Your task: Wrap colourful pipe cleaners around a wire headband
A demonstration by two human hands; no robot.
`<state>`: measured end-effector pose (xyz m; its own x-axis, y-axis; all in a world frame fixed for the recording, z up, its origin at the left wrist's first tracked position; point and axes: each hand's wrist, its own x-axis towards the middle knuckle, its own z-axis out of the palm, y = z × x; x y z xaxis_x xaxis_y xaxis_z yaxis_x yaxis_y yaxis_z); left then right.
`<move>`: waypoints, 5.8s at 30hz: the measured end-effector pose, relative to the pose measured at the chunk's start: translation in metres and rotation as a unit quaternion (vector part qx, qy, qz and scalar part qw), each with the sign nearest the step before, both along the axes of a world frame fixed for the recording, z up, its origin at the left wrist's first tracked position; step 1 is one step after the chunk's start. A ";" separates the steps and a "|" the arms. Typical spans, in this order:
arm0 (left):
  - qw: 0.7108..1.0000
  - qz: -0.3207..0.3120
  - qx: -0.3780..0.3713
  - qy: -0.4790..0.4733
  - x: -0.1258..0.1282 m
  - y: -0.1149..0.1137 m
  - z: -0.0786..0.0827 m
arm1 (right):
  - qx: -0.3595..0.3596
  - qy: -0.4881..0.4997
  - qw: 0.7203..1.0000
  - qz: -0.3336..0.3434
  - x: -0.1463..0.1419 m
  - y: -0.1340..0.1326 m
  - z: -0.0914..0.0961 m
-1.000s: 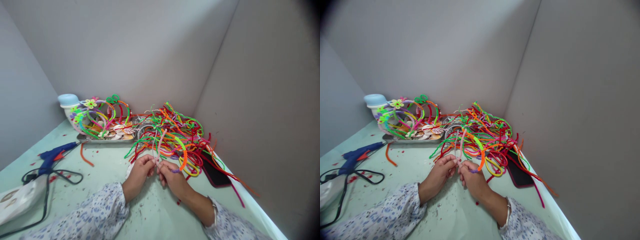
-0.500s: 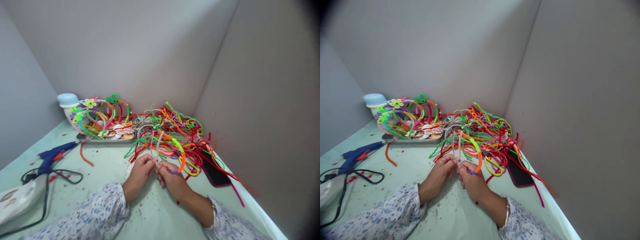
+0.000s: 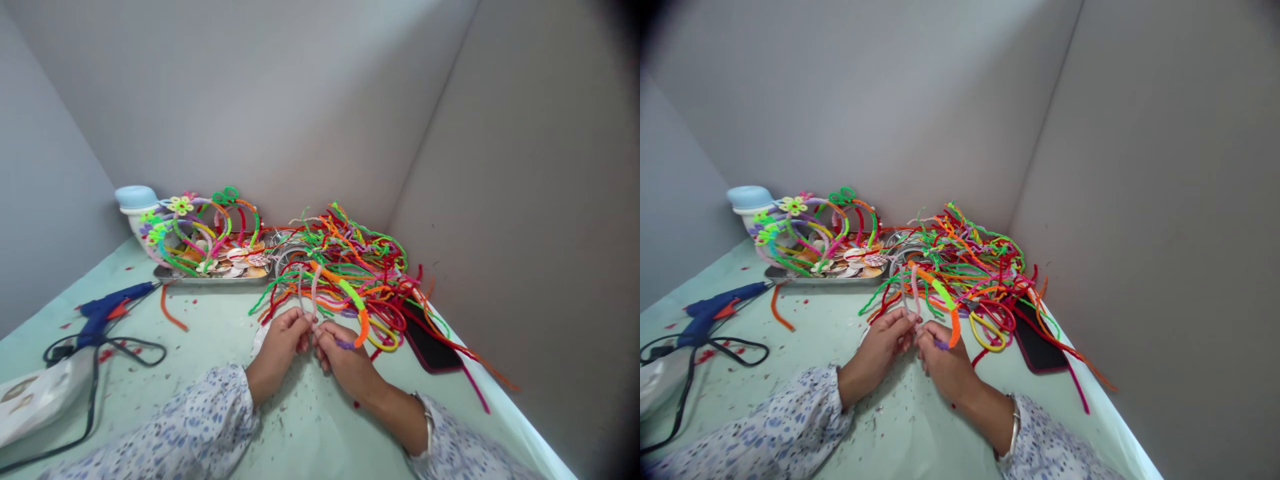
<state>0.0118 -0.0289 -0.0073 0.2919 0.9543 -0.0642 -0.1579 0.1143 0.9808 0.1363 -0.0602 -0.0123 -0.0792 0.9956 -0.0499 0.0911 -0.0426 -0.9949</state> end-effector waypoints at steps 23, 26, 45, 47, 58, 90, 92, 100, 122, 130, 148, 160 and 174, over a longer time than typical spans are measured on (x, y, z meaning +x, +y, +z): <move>0.992 0.075 0.037 0.096 0.000 -0.003 0.001 | 0.130 -0.140 0.981 0.015 0.003 -0.008 0.005; 0.992 0.087 0.029 0.090 0.000 -0.002 0.000 | 0.173 -0.193 0.966 0.008 0.003 -0.009 0.007; 0.993 0.083 0.019 0.084 0.000 -0.004 0.004 | 0.118 -0.154 0.981 -0.006 0.003 -0.005 0.000; 0.995 0.067 0.014 0.076 -0.001 -0.004 0.005 | 0.040 -0.064 0.997 -0.009 0.004 -0.001 -0.003; 0.998 0.035 0.053 0.002 -0.006 -0.002 0.000 | -0.032 0.011 0.999 -0.005 0.004 0.005 0.004; 0.926 0.065 0.249 0.278 -0.012 0.002 0.010 | 0.002 0.001 0.999 -0.038 0.003 0.005 -0.006; 0.920 0.067 0.253 0.291 -0.012 0.003 0.010 | 0.010 -0.008 0.999 -0.037 0.003 0.004 -0.008; 0.901 0.081 0.265 0.335 -0.010 0.003 0.008 | 0.017 -0.010 0.999 -0.038 0.003 0.002 -0.009; 0.925 0.076 0.251 0.273 -0.006 -0.003 0.008 | 0.006 0.042 0.998 -0.034 0.007 0.007 -0.009; 0.973 0.046 0.172 0.148 -0.004 -0.008 0.006 | -0.025 0.148 0.986 -0.069 0.011 0.014 -0.002; 0.994 0.025 0.068 0.077 -0.004 0.001 0.007 | -0.011 0.105 0.994 0.034 0.011 0.009 0.003; 0.993 0.058 0.068 0.076 -0.005 -0.001 0.006 | -0.013 0.133 0.991 -0.007 0.011 0.012 -0.004; 0.997 0.056 0.048 0.004 -0.006 0.004 0.001 | -0.030 0.164 0.986 -0.012 0.012 0.015 -0.008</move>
<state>0.0058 -0.0252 -0.0061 0.1829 0.9828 0.0265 -0.1569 0.0025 0.9876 0.1479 -0.0455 -0.0199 -0.0770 0.9934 -0.0855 -0.2360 -0.1015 -0.9664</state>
